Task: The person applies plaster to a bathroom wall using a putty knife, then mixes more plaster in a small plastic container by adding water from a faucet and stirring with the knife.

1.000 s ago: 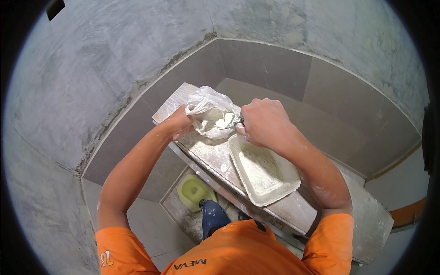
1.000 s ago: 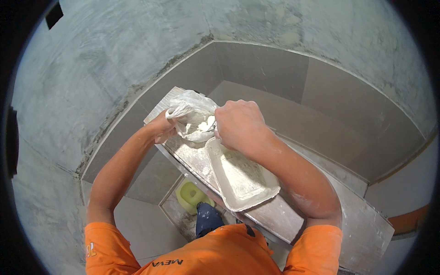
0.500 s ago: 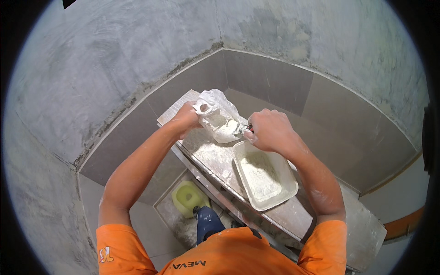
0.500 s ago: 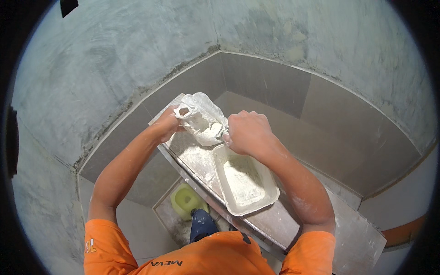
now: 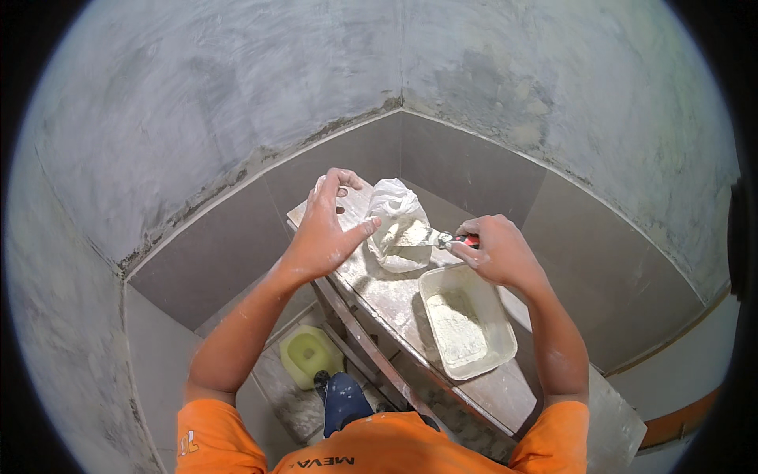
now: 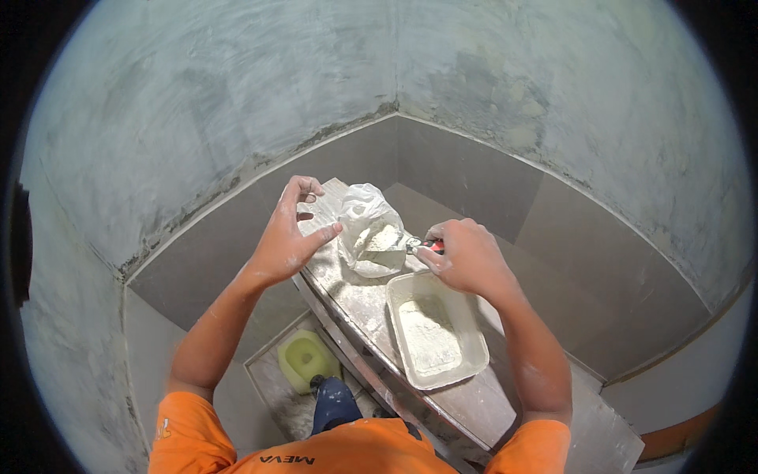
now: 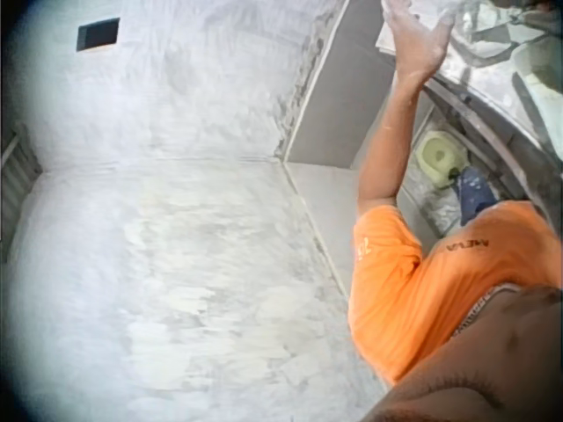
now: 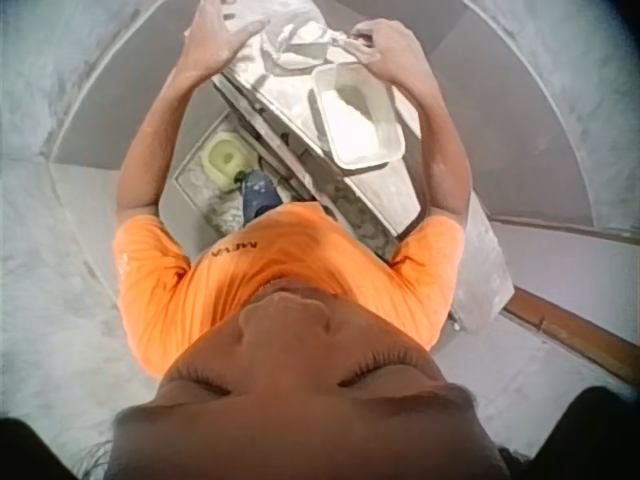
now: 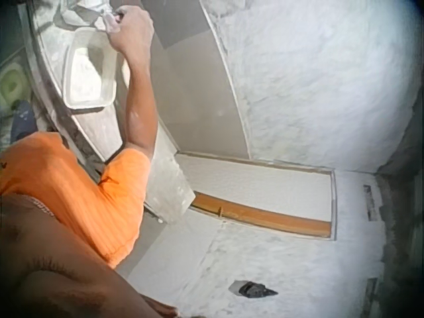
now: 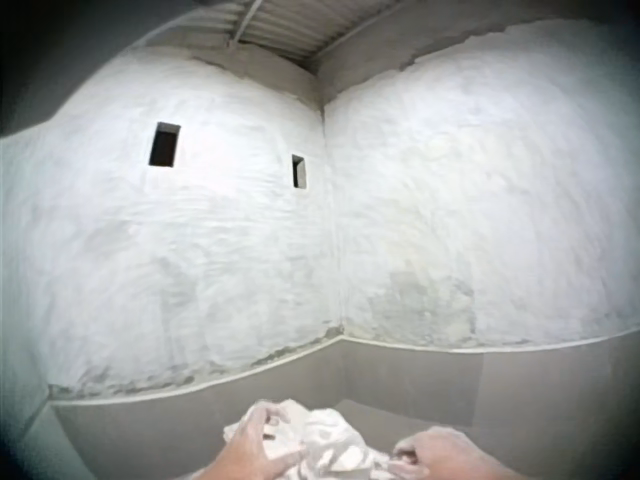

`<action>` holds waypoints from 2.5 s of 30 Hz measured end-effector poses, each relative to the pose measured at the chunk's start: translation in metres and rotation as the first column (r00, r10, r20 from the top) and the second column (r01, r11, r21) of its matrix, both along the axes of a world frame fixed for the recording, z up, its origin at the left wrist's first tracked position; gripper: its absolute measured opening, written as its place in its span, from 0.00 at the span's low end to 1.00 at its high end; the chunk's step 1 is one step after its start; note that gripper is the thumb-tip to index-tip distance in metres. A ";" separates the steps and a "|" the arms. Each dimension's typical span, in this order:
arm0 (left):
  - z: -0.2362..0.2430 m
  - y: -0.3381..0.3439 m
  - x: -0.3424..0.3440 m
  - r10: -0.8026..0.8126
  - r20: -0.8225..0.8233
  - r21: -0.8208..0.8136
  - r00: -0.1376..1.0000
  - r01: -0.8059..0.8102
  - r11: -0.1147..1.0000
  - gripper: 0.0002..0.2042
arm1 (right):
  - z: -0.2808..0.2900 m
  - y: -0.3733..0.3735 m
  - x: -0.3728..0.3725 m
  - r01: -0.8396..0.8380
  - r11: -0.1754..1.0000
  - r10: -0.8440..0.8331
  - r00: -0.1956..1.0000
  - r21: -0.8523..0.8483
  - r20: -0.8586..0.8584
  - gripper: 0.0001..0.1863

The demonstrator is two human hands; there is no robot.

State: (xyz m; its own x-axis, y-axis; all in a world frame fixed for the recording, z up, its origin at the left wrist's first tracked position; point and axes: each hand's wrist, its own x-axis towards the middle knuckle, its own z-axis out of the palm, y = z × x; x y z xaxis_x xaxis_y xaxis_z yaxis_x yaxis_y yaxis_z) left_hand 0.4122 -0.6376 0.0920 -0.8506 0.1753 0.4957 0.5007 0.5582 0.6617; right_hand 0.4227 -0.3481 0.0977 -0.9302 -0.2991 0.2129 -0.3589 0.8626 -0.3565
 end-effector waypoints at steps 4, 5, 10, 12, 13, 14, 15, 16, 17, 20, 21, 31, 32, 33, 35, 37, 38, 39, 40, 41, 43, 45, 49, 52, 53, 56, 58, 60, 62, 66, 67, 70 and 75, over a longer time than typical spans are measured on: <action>-0.008 0.009 0.026 -0.010 -0.075 -0.047 0.997 0.007 0.999 0.21 | 0.008 0.009 0.012 -0.018 0.996 0.019 1.000 -0.092 0.014 0.16; -0.012 0.010 0.029 0.019 -0.098 -0.086 0.995 -0.027 0.996 0.19 | 0.009 0.010 0.015 -0.014 0.996 0.016 1.000 -0.090 0.023 0.16; -0.028 0.025 0.043 -0.002 -0.066 -0.022 0.998 0.000 1.000 0.15 | 0.021 0.033 0.031 -0.066 0.985 0.067 0.998 -0.161 0.000 0.17; -0.041 0.029 0.047 0.022 -0.078 0.006 0.997 -0.022 1.000 0.15 | 0.027 0.044 0.039 -0.050 0.985 0.053 0.999 -0.163 0.012 0.17; -0.044 0.032 0.049 0.043 -0.071 0.019 0.997 -0.042 0.999 0.15 | 0.031 0.049 0.043 -0.046 0.984 0.049 0.999 -0.171 0.014 0.17; -0.047 0.035 0.051 0.061 -0.063 0.033 0.996 -0.059 0.998 0.15 | 0.034 0.055 0.048 -0.033 0.986 0.038 0.999 -0.164 0.026 0.17; -0.050 0.037 0.050 0.052 -0.051 0.040 0.997 -0.050 0.998 0.15 | 0.037 0.061 0.054 -0.018 0.987 0.026 0.999 -0.162 0.047 0.17; -0.052 0.039 0.050 0.000 -0.008 0.092 1.000 0.001 0.996 0.14 | 0.040 0.065 0.059 -0.003 0.987 0.014 0.998 -0.160 0.068 0.17; -0.055 0.042 0.050 -0.057 0.037 0.142 0.998 0.051 0.989 0.14 | 0.043 0.069 0.064 0.035 0.984 -0.019 0.995 -0.172 0.093 0.17; -0.061 0.049 0.053 -0.156 0.114 0.181 0.981 0.134 0.974 0.14 | 0.053 0.067 0.077 0.090 0.992 -0.079 0.989 -0.088 0.126 0.17; -0.065 0.053 0.053 -0.169 0.124 0.177 0.978 0.146 0.973 0.14 | 0.049 0.070 0.078 0.105 0.990 -0.092 0.986 -0.091 0.136 0.17; -0.094 0.059 0.060 -0.313 0.480 0.349 0.819 0.149 0.925 0.23 | 0.040 0.059 0.095 0.013 0.971 0.025 0.987 0.237 -0.158 0.15; -0.096 0.060 0.060 -0.320 0.492 0.341 0.810 0.158 0.927 0.26 | 0.041 0.057 0.096 0.017 0.964 0.032 0.983 0.264 -0.178 0.15; -0.099 0.059 0.059 -0.322 0.495 0.339 0.807 0.162 0.927 0.26 | 0.040 0.056 0.096 0.020 0.965 0.027 0.984 0.262 -0.176 0.15; -0.107 0.057 0.057 -0.345 0.453 0.315 0.822 0.214 0.925 0.28 | 0.039 0.056 0.096 -0.005 0.955 0.070 0.976 0.296 -0.208 0.13; -0.109 0.056 0.055 -0.365 0.450 0.314 0.815 0.239 0.919 0.28 | 0.041 0.056 0.099 0.003 0.955 0.056 0.980 0.298 -0.190 0.13; -0.108 0.057 0.055 -0.381 0.446 0.311 0.810 0.259 0.914 0.29 | 0.042 0.056 0.101 0.008 0.955 0.046 0.984 0.297 -0.174 0.13; -0.103 0.058 0.056 -0.381 0.444 0.315 0.811 0.257 0.914 0.29 | 0.044 0.055 0.102 0.005 0.954 0.049 0.984 0.301 -0.174 0.13; -0.096 0.059 0.058 -0.393 0.473 0.273 0.789 0.293 0.916 0.32 | 0.045 0.055 0.103 0.031 0.954 0.019 0.987 0.298 -0.162 0.13; -0.091 0.059 0.061 -0.399 0.503 0.233 0.767 0.325 0.917 0.36 | 0.046 0.054 0.104 0.051 0.954 -0.006 0.989 0.296 -0.149 0.13; -0.092 0.061 0.065 -0.425 0.470 0.263 0.773 0.337 0.904 0.42 | 0.042 0.055 0.101 0.042 0.956 -0.001 0.991 0.292 -0.137 0.13; -0.093 0.063 0.070 -0.452 0.438 0.298 0.777 0.349 0.888 0.48 | 0.038 0.056 0.097 0.032 0.956 0.003 0.993 0.293 -0.119 0.13; -0.096 0.069 0.083 -0.307 0.496 0.084 0.812 0.307 0.948 0.66 | 0.037 0.061 0.083 -0.006 0.962 -0.008 0.999 0.272 0.053 0.13; -0.104 0.074 0.086 -0.333 0.501 0.161 0.799 0.292 0.943 0.69 | 0.033 0.069 0.074 -0.032 0.975 -0.008 0.984 0.221 0.175 0.13; -0.105 0.076 0.086 -0.335 0.461 0.186 0.822 0.280 0.942 0.67 | 0.032 0.070 0.072 -0.024 0.983 -0.017 0.976 0.182 0.217 0.13; -0.109 0.081 0.087 -0.343 0.417 0.242 0.841 0.261 0.935 0.64 | 0.015 0.067 0.071 -0.098 0.941 0.037 0.981 0.323 0.191 0.13; -0.109 0.081 0.088 -0.430 0.397 0.406 0.811 0.265 0.875 0.63 | 0.015 0.062 0.069 -0.114 0.941 0.045 0.975 0.319 0.216 0.12; -0.112 0.081 0.087 -0.472 0.392 0.490 0.790 0.255 0.834 0.63 | 0.018 0.061 0.069 -0.161 0.961 0.100 0.960 0.224 0.263 0.13; -0.114 0.081 0.087 -0.511 0.382 0.564 0.770 0.243 0.789 0.63 | 0.020 0.060 0.067 -0.191 0.971 0.139 0.939 0.144 0.314 0.14; -0.128 0.084 0.099 -0.517 0.286 0.649 0.806 0.234 0.724 0.64 | 0.013 0.068 0.061 -0.316 0.945 0.324 0.859 -0.087 0.396 0.17; -0.130 0.085 0.104 -0.502 0.240 0.666 0.831 0.235 0.708 0.63 | 0.015 0.067 0.061 -0.338 0.937 0.346 0.858 -0.089 0.381 0.17; -0.134 0.088 0.119 -0.433 0.181 0.690 0.883 0.200 0.695 0.61 | 0.013 0.057 0.063 -0.359 0.910 0.414 0.765 -0.207 0.493 0.18; -0.156 0.089 0.144 -0.273 0.095 0.775 0.957 0.101 0.624 0.62 | -0.001 0.035 0.078 -0.218 0.870 0.450 0.716 -0.443 0.533 0.17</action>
State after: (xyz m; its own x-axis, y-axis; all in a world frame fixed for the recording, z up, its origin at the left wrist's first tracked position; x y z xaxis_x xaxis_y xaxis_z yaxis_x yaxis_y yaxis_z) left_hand 0.5566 -0.5487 -0.0641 -0.9308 -0.0216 0.3649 0.3567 -0.2726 0.8936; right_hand 0.5002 -0.3126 0.0963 -0.7424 -0.6364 -0.2096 -0.2088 0.5169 -0.8302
